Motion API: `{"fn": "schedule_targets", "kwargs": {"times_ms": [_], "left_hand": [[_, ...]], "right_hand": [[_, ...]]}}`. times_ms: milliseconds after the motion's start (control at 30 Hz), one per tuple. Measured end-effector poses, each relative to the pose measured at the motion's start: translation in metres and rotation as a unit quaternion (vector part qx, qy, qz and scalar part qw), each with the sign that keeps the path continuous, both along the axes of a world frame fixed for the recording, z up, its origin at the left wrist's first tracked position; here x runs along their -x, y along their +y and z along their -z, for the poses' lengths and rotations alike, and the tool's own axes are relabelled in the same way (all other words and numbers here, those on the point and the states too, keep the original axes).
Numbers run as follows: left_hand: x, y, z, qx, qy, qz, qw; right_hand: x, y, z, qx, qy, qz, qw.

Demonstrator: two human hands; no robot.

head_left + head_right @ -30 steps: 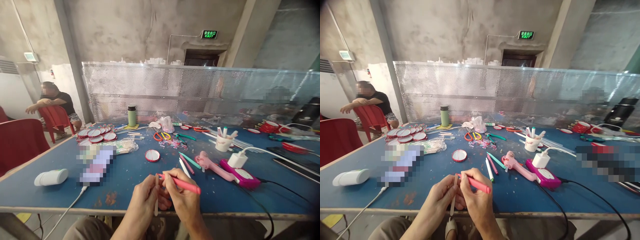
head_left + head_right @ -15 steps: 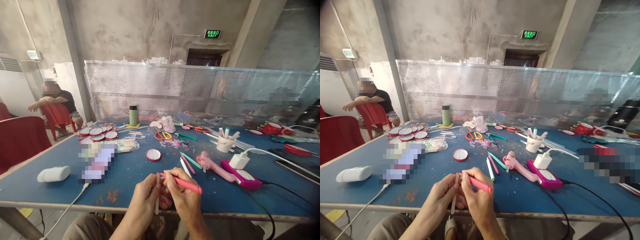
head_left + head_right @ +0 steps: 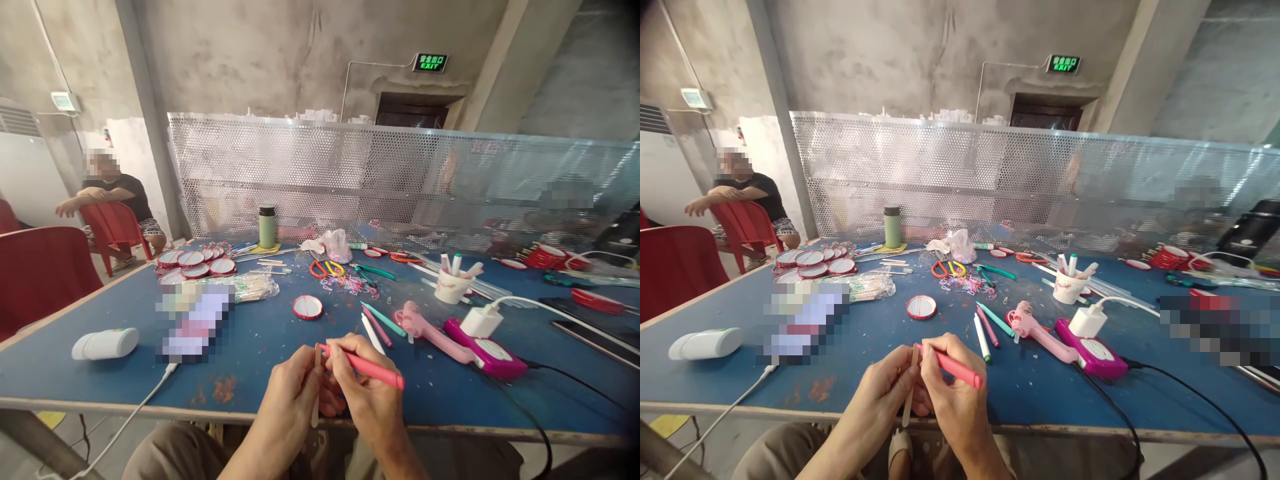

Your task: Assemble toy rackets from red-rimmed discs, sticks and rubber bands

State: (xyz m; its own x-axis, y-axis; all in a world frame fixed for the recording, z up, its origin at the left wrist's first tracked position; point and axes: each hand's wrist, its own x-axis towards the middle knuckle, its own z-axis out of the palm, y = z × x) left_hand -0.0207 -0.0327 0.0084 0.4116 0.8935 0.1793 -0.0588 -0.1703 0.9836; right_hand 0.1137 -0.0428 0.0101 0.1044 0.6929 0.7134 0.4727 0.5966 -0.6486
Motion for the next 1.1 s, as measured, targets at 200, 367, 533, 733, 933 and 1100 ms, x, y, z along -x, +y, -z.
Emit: {"fn": "schedule_targets", "kwargs": {"times_ms": [200, 367, 533, 733, 933, 1100], "left_hand": [[-0.0007, -0.0001, -0.0014, 0.014, -0.008, -0.002, 1.0], [-0.0014, 0.0007, -0.0004, 0.021, -0.02, 0.007, 1.0], [-0.001, -0.0006, 0.0003, 0.012, -0.009, -0.004, 1.0], [-0.0023, -0.0007, 0.001, 0.004, -0.002, -0.008, 1.0], [-0.0018, 0.0003, 0.0005, 0.013, -0.012, 0.0, 1.0], [-0.0011, -0.0004, -0.0023, 0.006, -0.002, -0.007, 1.0]], "right_hand": [[0.0007, -0.0009, -0.0006, 0.01, 0.002, 0.001, 1.0], [0.001, 0.0002, 0.0002, 0.016, 0.014, 0.013, 1.0], [0.0007, -0.0006, 0.0005, 0.021, 0.007, 0.003, 1.0], [0.001, -0.0009, -0.0017, 0.027, 0.0, 0.0, 1.0], [0.001, -0.0001, -0.0011, 0.019, 0.011, 0.007, 1.0], [0.0008, -0.0009, -0.0009, 0.022, 0.002, 0.0, 1.0]]}}
